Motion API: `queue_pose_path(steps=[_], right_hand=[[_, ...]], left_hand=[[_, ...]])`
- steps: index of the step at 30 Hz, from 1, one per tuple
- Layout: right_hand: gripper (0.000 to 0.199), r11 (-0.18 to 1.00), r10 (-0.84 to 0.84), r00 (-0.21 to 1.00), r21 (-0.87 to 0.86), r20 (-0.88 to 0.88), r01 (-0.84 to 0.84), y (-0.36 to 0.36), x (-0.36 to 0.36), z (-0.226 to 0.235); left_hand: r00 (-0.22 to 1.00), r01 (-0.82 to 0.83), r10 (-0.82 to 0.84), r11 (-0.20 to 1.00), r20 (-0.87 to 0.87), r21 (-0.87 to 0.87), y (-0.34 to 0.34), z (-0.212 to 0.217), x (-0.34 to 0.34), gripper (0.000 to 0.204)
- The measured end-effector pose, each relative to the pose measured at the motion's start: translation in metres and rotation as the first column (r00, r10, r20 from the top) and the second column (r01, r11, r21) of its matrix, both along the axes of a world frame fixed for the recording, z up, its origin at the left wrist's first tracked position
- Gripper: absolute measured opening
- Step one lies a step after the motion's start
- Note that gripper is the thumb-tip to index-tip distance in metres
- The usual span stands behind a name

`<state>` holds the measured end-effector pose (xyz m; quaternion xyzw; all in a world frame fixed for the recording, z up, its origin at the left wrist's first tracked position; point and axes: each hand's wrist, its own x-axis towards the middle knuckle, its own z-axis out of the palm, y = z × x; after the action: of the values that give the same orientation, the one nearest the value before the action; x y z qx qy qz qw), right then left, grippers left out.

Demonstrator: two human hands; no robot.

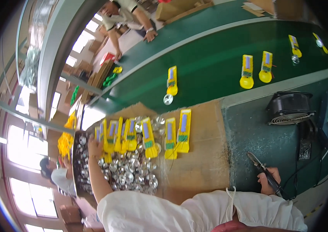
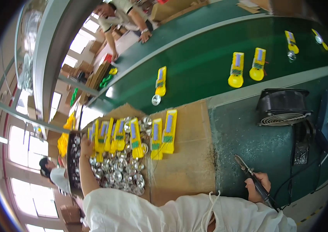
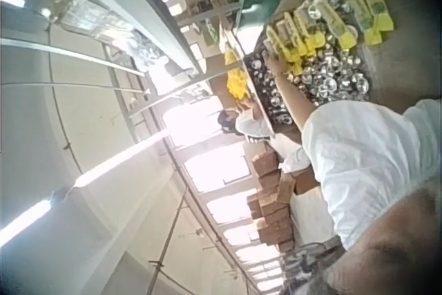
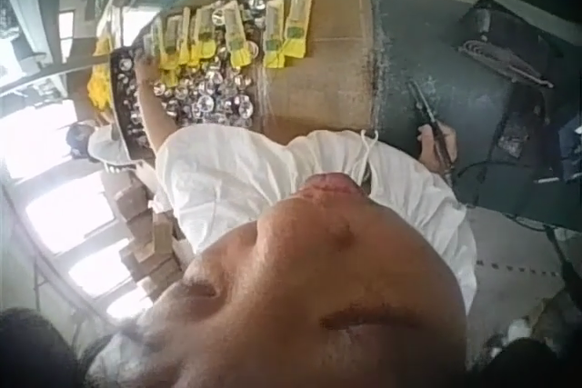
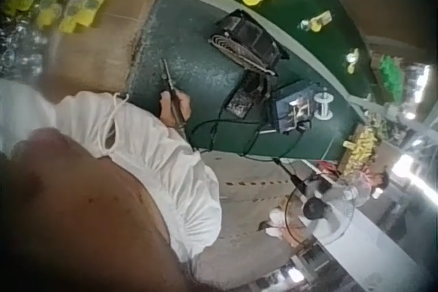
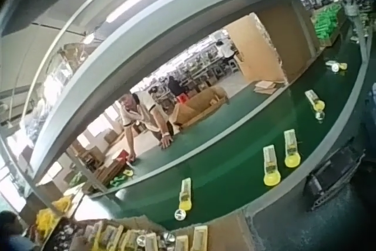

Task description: Soldering electronic components and wires onto circuit boards for flashlights in an assembly line setting.

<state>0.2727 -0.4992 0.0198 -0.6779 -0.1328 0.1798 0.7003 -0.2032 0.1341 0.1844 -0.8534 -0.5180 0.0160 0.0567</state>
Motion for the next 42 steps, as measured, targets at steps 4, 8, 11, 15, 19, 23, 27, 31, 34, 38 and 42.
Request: queue_pose_path(steps=[4, 8, 11, 15, 19, 23, 27, 31, 34, 38, 42], right_hand=[[0.021, 0.998, -0.047, 0.996, -0.045, 0.073, 0.050, -0.002, 0.000, -0.009], [0.021, 1.000, 0.013, 0.998, 0.018, 0.062, -0.014, -0.003, 0.000, -0.006], [0.021, 1.000, -0.004, 0.998, 0.010, 0.064, 0.004, -0.003, 0.001, -0.012], [0.021, 0.998, -0.038, 0.996, 0.062, 0.086, 0.033, -0.001, -0.002, -0.010], [0.020, 1.000, 0.016, 0.977, -0.012, 0.211, -0.014, 0.008, 0.009, -0.002], [0.022, 1.000, 0.000, 0.974, 0.029, 0.229, -0.007, 0.005, 0.010, -0.001], [0.021, 0.999, 0.031, 0.975, 0.013, 0.222, -0.035, 0.004, 0.008, 0.005], [0.021, 0.997, -0.037, 0.981, 0.066, 0.189, 0.025, 0.007, 0.008, 0.001], [0.023, 0.997, -0.006, 0.981, 0.079, 0.195, -0.009, 0.005, 0.013, 0.009], [0.020, 0.991, -0.094, 0.992, 0.106, 0.082, 0.085, 0.008, -0.001, -0.012], [0.020, 0.997, -0.039, 0.998, 0.071, 0.057, 0.035, 0.004, 0.000, -0.007]], left_hand=[[0.993, 0.054, -0.049, 0.998, 0.109, -0.042, -0.035, 0.001, 0.109, 0.018], [0.978, 0.121, -0.129, 0.991, 0.165, 0.054, -0.043, 0.032, 0.097, 0.024], [0.994, 0.061, -0.073, 0.989, 0.086, 0.134, -0.080, 0.059, 0.180, 0.037], [0.818, 0.506, -0.531, 0.847, 0.219, 0.164, -0.101, 0.052, 0.332, 0.050], [0.603, 0.790, -0.751, 0.609, 0.269, -0.069, -0.194, 0.002, 0.505, 0.052], [0.555, 0.832, -0.718, 0.478, 0.420, -0.283, -0.277, -0.067, 0.627, 0.064], [0.643, 0.731, -0.486, 0.619, 0.592, -0.287, -0.319, -0.115, 0.703, 0.066], [0.760, 0.633, -0.564, 0.756, 0.323, -0.167, -0.363, -0.134, 0.738, 0.037], [0.765, 0.608, -0.581, 0.794, 0.279, -0.016, -0.358, -0.131, 0.739, 0.026], [0.706, 0.664, -0.559, 0.737, 0.436, -0.131, -0.342, -0.119, 0.697, 0.022], [0.648, 0.705, -0.586, 0.703, 0.486, -0.091, -0.310, -0.079, 0.585, 0.021]])
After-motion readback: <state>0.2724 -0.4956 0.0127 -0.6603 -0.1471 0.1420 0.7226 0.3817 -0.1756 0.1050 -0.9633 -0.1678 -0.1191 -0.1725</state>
